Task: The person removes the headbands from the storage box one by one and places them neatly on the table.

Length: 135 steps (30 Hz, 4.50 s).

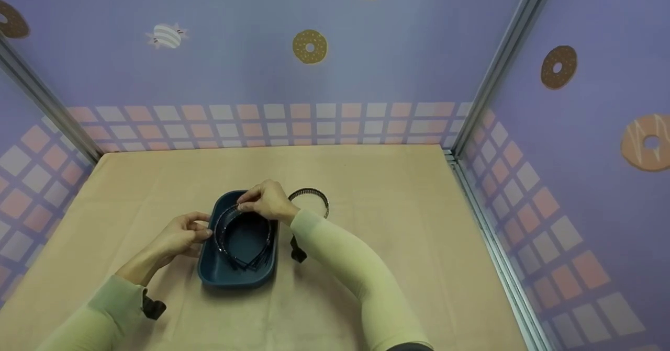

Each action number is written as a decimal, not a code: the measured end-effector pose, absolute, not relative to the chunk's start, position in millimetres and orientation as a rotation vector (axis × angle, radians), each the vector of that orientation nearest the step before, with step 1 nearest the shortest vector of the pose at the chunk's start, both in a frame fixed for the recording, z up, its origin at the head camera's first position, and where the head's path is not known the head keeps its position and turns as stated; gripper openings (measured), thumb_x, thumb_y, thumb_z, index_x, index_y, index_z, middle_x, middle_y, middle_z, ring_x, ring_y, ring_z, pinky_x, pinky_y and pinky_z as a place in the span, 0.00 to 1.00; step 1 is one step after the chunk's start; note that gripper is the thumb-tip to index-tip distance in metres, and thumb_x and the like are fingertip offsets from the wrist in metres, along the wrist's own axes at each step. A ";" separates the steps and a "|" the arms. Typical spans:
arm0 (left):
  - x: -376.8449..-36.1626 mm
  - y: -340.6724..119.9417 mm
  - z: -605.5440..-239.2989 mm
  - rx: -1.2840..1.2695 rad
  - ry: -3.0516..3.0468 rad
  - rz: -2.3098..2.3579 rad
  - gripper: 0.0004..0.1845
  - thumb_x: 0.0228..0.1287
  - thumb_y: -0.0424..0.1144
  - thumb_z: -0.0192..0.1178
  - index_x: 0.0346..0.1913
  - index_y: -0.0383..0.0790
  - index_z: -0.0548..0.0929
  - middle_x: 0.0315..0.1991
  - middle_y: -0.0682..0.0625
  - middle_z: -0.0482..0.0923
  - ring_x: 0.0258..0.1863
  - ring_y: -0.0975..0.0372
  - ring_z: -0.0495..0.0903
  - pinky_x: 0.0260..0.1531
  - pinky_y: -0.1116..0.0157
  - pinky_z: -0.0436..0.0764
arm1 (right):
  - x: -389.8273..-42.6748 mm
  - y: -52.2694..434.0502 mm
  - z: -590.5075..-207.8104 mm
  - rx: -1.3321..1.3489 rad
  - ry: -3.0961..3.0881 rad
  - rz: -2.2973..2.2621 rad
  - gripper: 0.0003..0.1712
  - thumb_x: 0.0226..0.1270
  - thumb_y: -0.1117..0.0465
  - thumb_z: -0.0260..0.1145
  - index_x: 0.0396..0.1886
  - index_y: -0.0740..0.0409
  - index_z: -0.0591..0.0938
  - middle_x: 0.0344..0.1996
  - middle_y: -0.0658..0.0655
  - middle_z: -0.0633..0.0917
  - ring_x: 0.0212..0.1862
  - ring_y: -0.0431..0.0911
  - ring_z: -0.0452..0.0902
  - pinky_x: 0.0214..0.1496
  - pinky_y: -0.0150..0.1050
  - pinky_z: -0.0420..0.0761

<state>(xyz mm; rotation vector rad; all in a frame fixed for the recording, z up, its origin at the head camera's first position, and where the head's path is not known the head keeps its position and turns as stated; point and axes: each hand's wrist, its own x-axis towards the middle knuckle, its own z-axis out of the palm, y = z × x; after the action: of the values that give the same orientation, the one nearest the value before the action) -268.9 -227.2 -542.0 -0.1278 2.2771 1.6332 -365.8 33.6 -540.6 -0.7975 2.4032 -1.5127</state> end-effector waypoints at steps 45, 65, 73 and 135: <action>-266.0 -224.2 -543.0 -0.144 2.290 1.611 0.25 0.81 0.30 0.62 0.76 0.30 0.75 0.48 0.41 0.86 0.44 0.55 0.90 0.29 0.63 0.90 | -400.0 195.3 -537.1 -0.315 2.590 -1.495 0.11 0.76 0.61 0.79 0.52 0.61 0.96 0.55 0.63 0.95 0.49 0.41 0.90 0.52 0.28 0.87; -263.7 -225.6 -545.0 -0.130 2.319 1.608 0.25 0.81 0.31 0.62 0.76 0.30 0.75 0.43 0.44 0.83 0.41 0.56 0.89 0.29 0.63 0.90 | -409.6 232.5 -556.0 -0.146 2.683 -1.426 0.10 0.78 0.62 0.77 0.52 0.61 0.96 0.57 0.64 0.94 0.53 0.47 0.89 0.48 0.27 0.84; -264.5 -225.5 -545.2 -0.129 2.313 1.609 0.25 0.81 0.31 0.62 0.76 0.31 0.75 0.45 0.44 0.85 0.40 0.58 0.89 0.30 0.62 0.91 | -411.7 244.1 -562.1 -0.136 2.707 -1.392 0.11 0.79 0.62 0.76 0.53 0.62 0.95 0.58 0.65 0.94 0.55 0.51 0.89 0.48 0.28 0.84; -264.7 -225.2 -543.6 -0.106 2.326 1.618 0.25 0.81 0.31 0.62 0.75 0.30 0.74 0.47 0.40 0.87 0.44 0.56 0.89 0.30 0.61 0.90 | -421.7 268.6 -597.0 -0.111 2.836 -1.241 0.11 0.79 0.62 0.75 0.54 0.61 0.95 0.54 0.64 0.95 0.56 0.57 0.91 0.60 0.48 0.89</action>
<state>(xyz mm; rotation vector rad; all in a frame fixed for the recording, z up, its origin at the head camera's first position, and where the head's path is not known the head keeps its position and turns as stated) -264.7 -225.2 -543.6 -0.1056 2.3264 1.6176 -421.7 268.6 -597.0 -0.1112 2.8361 -1.2409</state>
